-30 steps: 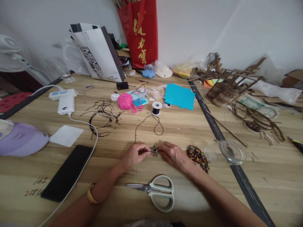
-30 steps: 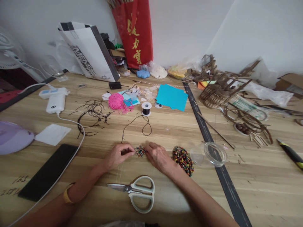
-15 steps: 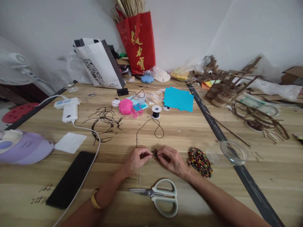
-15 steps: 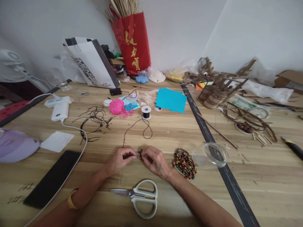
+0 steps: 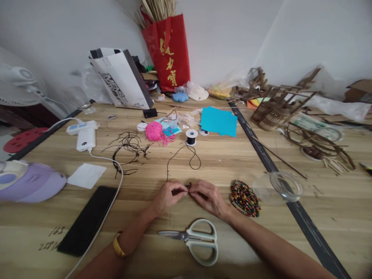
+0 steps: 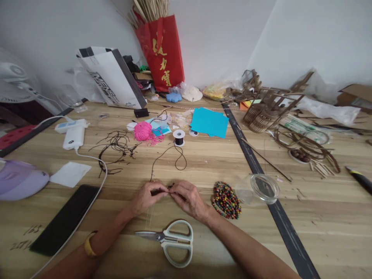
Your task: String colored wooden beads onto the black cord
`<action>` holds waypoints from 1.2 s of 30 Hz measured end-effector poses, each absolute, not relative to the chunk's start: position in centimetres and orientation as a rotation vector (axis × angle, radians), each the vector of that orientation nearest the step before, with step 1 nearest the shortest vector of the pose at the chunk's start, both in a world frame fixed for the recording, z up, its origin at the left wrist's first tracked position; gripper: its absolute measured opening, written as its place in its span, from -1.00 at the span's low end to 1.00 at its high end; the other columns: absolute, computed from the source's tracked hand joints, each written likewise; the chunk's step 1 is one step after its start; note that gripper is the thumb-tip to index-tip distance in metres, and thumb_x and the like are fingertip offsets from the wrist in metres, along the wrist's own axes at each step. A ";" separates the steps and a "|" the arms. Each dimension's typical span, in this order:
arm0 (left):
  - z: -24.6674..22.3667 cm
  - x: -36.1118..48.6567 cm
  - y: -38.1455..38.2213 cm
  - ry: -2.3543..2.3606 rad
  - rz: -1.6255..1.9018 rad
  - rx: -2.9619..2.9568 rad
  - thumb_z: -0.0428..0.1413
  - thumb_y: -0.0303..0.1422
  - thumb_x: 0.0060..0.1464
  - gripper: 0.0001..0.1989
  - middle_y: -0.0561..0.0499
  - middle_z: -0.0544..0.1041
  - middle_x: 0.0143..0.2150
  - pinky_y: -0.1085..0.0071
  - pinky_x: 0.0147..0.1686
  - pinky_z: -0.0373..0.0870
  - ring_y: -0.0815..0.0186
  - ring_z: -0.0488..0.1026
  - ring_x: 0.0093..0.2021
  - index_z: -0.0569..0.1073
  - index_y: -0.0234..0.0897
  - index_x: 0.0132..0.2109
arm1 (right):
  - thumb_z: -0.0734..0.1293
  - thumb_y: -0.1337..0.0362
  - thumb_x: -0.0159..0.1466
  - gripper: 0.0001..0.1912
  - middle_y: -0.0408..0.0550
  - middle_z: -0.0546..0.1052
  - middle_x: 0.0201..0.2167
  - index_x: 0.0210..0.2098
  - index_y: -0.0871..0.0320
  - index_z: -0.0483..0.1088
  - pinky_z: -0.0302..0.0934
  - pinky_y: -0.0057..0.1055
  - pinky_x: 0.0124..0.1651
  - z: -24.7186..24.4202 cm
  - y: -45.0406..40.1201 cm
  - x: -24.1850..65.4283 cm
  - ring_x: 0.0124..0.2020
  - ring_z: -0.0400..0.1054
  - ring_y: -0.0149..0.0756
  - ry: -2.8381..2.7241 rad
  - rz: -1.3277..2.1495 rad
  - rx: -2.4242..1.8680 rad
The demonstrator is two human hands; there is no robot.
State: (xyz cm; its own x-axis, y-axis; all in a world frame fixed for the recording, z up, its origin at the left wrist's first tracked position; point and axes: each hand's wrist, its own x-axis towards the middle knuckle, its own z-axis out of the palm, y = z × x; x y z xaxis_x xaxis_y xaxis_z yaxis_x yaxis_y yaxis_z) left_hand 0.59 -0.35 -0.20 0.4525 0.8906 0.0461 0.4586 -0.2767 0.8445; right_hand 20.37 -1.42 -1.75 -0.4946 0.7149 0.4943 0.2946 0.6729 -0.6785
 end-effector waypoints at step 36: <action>-0.5 0.6 -0.5 1.131 0.666 1.933 0.15 -0.50 -0.01 -0.92 -0.01 0.58 -0.38 0.44 -0.25 0.34 0.31 0.47 -0.33 0.55 -0.32 -0.36 | 0.22 0.33 0.33 -0.89 0.00 0.49 -0.38 -0.26 0.17 0.38 0.28 -0.41 -0.22 -1.7 -1.3 20.1 -0.31 0.37 -0.32 -2.086 0.742 -0.757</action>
